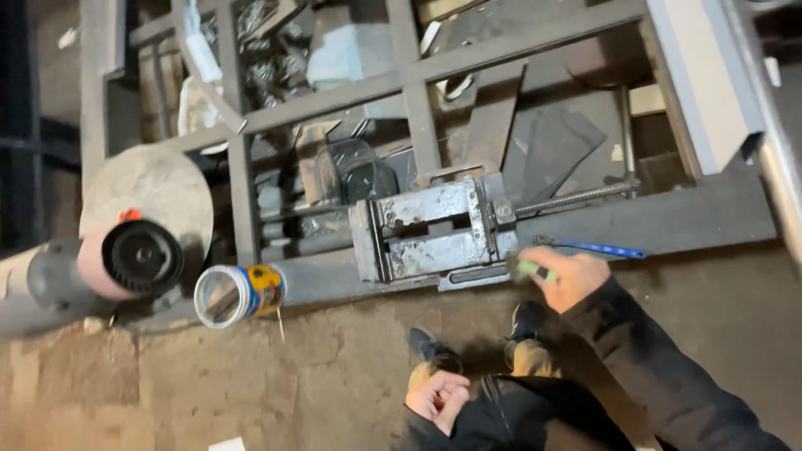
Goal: Cleaning a bench vise with a sponge and then brushing small metal plates with a wire brush.
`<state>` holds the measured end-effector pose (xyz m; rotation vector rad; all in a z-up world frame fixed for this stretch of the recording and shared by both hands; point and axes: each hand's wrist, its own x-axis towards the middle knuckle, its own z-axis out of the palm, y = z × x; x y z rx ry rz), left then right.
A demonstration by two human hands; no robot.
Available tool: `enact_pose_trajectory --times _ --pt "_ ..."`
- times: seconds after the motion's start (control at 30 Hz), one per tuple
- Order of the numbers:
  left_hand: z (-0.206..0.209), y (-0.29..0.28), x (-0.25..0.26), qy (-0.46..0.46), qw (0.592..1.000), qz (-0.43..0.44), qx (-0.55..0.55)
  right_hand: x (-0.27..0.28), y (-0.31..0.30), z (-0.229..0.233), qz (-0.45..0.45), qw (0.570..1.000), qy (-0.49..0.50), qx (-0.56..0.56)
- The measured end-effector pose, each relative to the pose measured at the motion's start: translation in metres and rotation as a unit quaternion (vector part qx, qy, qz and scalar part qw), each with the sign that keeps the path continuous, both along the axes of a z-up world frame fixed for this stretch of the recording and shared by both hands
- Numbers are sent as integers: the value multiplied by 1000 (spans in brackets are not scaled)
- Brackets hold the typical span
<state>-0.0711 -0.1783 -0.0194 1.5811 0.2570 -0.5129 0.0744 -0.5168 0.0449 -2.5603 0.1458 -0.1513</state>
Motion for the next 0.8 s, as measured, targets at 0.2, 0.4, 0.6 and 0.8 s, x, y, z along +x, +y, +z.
enact_pose_trajectory --times 0.2,0.4,0.6,0.8 --pt "16 -37 8 -20 999 12 -32 1 37 43 -56 971 -69 222" --pt "-3 -105 42 10 951 59 -304 -71 82 -4 -63 850 52 521" --pt "-24 -142 34 -50 924 140 -351 -69 51 33 73 926 18 369" --pt "-9 -186 40 -23 918 238 -316 -48 -34 59 271 883 151 352"
